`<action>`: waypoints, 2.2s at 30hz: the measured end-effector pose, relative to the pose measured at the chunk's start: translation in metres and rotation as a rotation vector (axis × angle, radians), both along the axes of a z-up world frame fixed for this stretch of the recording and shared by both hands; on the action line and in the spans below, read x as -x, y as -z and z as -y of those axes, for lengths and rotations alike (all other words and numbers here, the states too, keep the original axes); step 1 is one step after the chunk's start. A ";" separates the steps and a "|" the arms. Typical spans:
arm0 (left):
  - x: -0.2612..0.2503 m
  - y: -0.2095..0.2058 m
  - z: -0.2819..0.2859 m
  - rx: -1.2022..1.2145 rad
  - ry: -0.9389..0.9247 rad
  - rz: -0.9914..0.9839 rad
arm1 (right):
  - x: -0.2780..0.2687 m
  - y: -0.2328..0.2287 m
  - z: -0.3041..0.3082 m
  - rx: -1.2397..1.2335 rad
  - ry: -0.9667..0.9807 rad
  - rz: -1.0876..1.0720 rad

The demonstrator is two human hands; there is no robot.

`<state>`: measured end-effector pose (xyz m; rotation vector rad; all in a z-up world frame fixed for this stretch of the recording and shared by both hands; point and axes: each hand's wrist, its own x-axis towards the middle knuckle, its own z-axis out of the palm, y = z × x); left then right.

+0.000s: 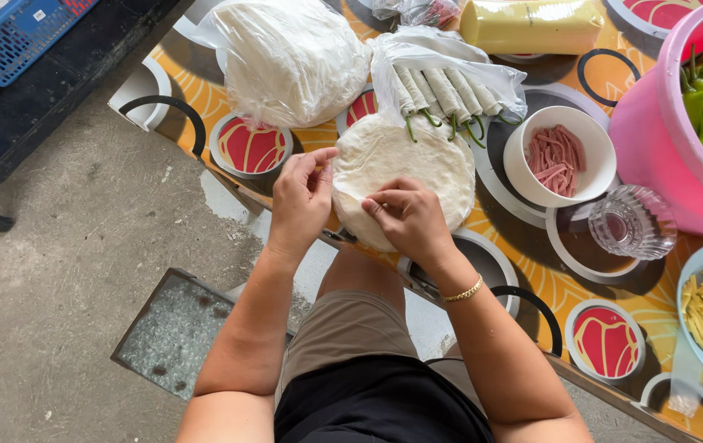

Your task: The person prepares food by wrapping ingredients into thin sheets of dough, including a long green pepper, meat slices, and yellow strips, then rolling the dough into a cylinder.

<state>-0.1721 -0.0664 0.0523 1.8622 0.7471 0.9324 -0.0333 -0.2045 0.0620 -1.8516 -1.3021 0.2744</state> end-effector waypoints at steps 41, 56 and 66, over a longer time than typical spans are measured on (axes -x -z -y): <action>-0.083 0.001 0.167 0.012 0.633 -0.232 | 0.013 0.005 0.268 0.019 0.526 0.191; -0.077 -0.002 0.165 0.021 0.622 -0.490 | -0.060 0.007 0.291 -0.017 0.841 0.118; -0.104 -0.001 0.167 0.017 0.465 -0.370 | -0.087 -0.018 0.263 -0.117 0.713 0.589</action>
